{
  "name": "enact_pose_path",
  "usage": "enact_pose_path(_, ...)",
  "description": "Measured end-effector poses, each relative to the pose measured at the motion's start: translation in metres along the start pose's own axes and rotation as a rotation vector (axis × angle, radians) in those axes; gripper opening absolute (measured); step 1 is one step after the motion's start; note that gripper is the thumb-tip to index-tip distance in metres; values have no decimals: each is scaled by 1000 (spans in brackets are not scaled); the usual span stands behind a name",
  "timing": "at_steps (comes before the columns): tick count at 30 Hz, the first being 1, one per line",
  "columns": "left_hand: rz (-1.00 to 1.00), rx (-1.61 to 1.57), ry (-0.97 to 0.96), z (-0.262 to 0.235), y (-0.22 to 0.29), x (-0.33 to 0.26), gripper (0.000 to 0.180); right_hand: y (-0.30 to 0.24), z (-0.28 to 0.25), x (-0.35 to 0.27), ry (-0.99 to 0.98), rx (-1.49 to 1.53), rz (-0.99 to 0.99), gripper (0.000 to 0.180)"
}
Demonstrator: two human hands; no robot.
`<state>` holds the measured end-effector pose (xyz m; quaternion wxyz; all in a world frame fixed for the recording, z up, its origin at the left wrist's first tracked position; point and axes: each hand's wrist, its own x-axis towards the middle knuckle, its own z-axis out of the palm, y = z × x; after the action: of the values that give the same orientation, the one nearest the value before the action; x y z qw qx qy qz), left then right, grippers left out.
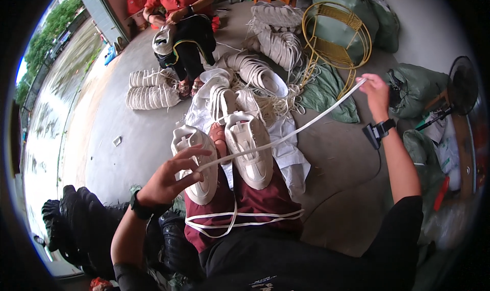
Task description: The recorder is threading long white shoelaces through multiple pairs of white sneakers.
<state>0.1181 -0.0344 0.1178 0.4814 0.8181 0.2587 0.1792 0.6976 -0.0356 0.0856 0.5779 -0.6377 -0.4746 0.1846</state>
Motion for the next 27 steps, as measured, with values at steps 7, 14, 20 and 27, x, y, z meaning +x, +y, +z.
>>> enact_pose_path(7,76,-287,94,-34,56,-8,39,-84,158,-114,-523,219,131,21)
enact_pose_path(14,229,-366,234,-55,82,-3,34,-91,280,-224,-833,467,387,17)
enact_pose_path(20,345,-237,100,-87,93,-5,39,-64,345,-268,-716,320,246,10)
enact_pose_path(27,324,-302,186,-74,73,-8,41,-62,377,-288,-604,227,190,9)
